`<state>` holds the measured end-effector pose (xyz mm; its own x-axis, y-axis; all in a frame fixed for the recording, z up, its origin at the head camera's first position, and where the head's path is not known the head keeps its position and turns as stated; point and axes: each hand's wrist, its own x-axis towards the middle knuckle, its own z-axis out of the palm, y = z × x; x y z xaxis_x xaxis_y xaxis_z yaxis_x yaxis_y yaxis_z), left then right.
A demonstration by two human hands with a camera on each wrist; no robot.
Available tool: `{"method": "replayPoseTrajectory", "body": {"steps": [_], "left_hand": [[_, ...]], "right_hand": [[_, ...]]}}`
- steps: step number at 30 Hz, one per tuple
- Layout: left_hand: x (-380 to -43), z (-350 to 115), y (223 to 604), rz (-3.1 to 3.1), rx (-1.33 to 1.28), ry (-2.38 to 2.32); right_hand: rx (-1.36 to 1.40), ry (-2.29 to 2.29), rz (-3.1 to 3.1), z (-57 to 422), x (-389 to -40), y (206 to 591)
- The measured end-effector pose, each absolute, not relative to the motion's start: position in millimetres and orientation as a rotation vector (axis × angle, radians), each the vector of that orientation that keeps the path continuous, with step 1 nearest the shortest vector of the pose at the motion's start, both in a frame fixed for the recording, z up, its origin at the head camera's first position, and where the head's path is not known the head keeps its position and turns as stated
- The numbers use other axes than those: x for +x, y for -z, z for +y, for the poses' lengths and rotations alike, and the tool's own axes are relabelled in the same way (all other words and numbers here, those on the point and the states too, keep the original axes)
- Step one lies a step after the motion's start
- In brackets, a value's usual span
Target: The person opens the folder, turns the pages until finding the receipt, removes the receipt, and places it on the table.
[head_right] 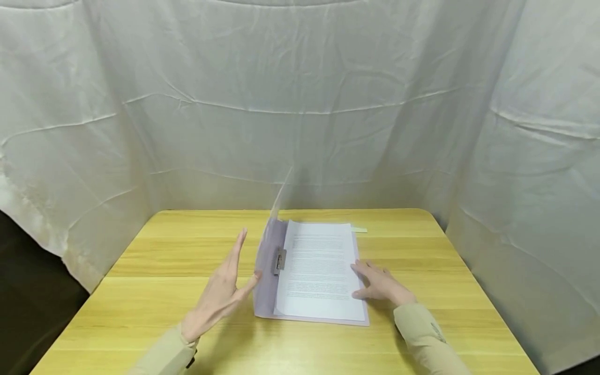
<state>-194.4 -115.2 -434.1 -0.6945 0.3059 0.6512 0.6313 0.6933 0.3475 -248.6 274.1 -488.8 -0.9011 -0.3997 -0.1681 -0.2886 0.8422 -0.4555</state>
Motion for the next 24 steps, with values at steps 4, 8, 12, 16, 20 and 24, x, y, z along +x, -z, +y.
{"method": "replayPoseTrajectory", "body": {"steps": [4,8,12,16,20,24], "left_hand": [[-199,-122,419,-2.214,-0.739,0.769],[-205,-131,409,-2.086,-0.773,0.793],[-211,-139,406,-1.951,-0.864,0.828],[-215,-148,404,-1.868,-0.923,0.873],[-219,-157,403,-1.81,-0.943,0.893],[-221,-165,403,-1.789,-0.946,0.884]], "right_hand": [[-0.521,0.631,2.766,274,-248,490],[-0.515,0.633,2.765,274,-248,489],[-0.517,0.64,2.765,274,-248,489],[-0.527,0.651,2.761,273,-247,488],[-0.538,0.652,2.759,273,-245,486],[-0.536,0.653,2.76,272,-244,485]]}}
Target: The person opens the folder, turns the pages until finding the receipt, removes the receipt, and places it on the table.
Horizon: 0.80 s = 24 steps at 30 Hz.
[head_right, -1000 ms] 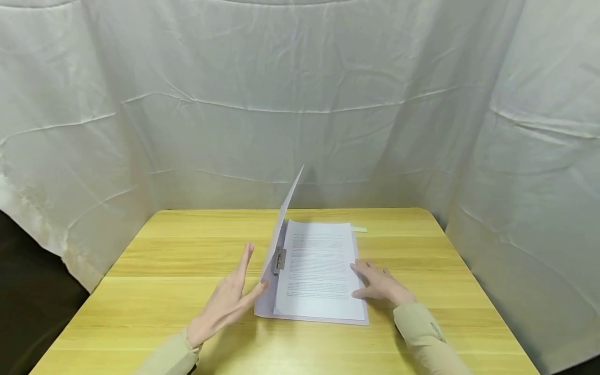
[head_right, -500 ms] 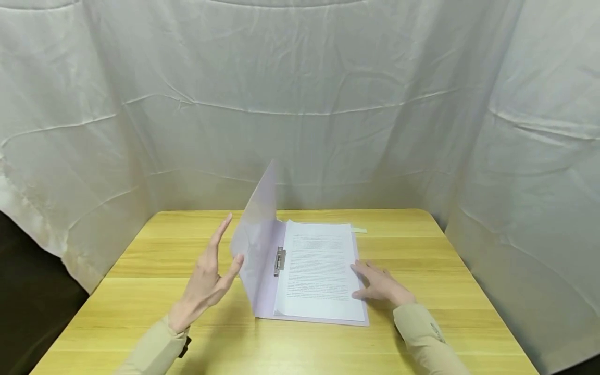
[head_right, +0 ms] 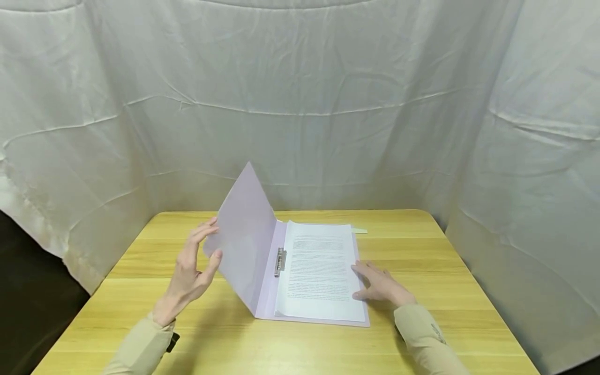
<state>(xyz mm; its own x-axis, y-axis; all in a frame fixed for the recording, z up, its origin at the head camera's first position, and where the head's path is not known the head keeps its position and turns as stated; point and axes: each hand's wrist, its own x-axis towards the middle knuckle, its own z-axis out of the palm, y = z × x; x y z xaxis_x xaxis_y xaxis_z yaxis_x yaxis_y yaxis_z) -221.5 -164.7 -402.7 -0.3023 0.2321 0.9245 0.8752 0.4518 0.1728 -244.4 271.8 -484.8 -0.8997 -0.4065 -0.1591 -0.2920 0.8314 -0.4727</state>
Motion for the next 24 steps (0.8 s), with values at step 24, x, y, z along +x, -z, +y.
{"method": "replayPoseTrajectory", "body": {"steps": [24], "left_hand": [[-211,-208,398,-2.102,-0.603,0.132]], "right_hand": [[-0.531,0.635,2.773,272,-247,488]]}}
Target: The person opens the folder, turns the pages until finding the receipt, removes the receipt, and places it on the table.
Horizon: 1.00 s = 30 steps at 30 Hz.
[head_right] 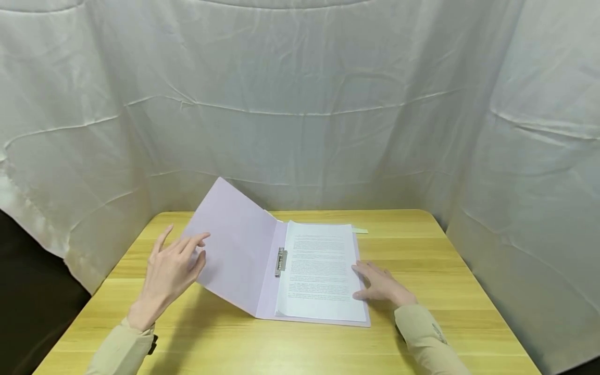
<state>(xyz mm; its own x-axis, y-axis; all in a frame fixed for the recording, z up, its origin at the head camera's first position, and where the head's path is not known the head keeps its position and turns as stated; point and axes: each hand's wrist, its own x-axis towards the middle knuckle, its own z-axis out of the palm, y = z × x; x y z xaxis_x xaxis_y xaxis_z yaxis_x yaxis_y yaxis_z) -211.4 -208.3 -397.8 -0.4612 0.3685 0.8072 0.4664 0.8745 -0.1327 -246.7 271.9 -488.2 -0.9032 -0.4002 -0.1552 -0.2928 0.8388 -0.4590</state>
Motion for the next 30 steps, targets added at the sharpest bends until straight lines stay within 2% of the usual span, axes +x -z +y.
{"method": "replayPoseTrajectory", "body": {"steps": [8,30], "left_hand": [[-217,-207,417,-2.376,-0.506,-0.008],[-261,-157,464,-3.091,-0.582,0.403]], "right_hand": [[-0.529,0.63,2.782,270,-247,487],[-0.535,0.675,2.89,253,-256,490]]}}
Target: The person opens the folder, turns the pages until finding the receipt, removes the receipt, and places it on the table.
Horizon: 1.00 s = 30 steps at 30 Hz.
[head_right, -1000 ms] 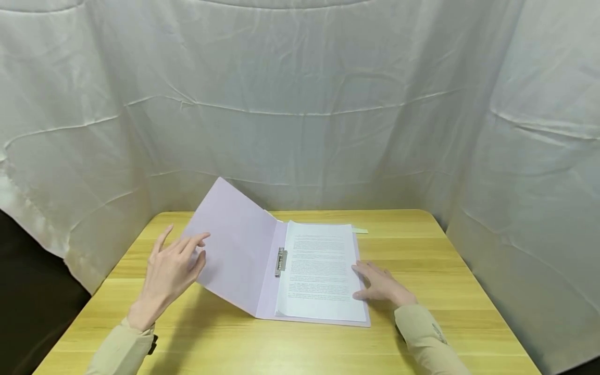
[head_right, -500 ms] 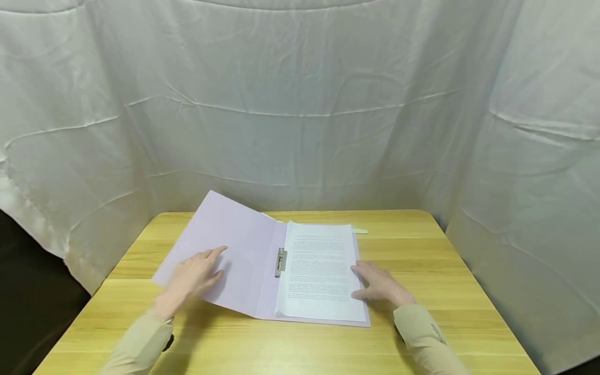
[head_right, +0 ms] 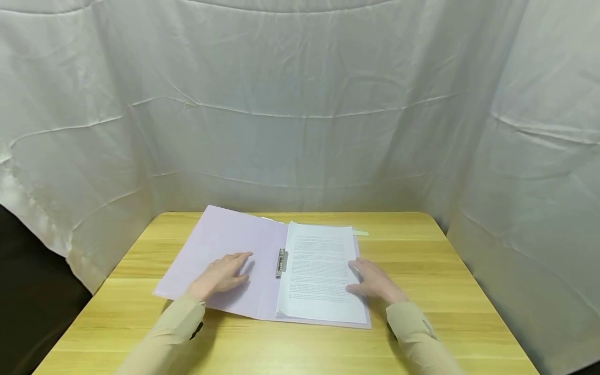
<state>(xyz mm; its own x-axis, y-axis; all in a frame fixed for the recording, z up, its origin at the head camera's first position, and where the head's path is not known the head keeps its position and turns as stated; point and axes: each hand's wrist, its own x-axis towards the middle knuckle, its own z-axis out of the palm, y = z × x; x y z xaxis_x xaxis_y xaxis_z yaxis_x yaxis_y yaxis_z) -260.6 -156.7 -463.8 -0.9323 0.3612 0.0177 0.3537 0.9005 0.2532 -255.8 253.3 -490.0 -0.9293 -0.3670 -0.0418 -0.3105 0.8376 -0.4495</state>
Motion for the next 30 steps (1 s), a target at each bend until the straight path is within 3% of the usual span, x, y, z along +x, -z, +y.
{"method": "replayPoseTrajectory", "body": {"steps": [9,30], "left_hand": [[-277,-142,476,2.876,0.542,-0.585],[-285,-123,491,2.831,0.522,-0.478]], "right_hand": [[-0.553,0.668,2.907,241,-268,494],[-0.451,0.718,2.76,228,-281,491]]}}
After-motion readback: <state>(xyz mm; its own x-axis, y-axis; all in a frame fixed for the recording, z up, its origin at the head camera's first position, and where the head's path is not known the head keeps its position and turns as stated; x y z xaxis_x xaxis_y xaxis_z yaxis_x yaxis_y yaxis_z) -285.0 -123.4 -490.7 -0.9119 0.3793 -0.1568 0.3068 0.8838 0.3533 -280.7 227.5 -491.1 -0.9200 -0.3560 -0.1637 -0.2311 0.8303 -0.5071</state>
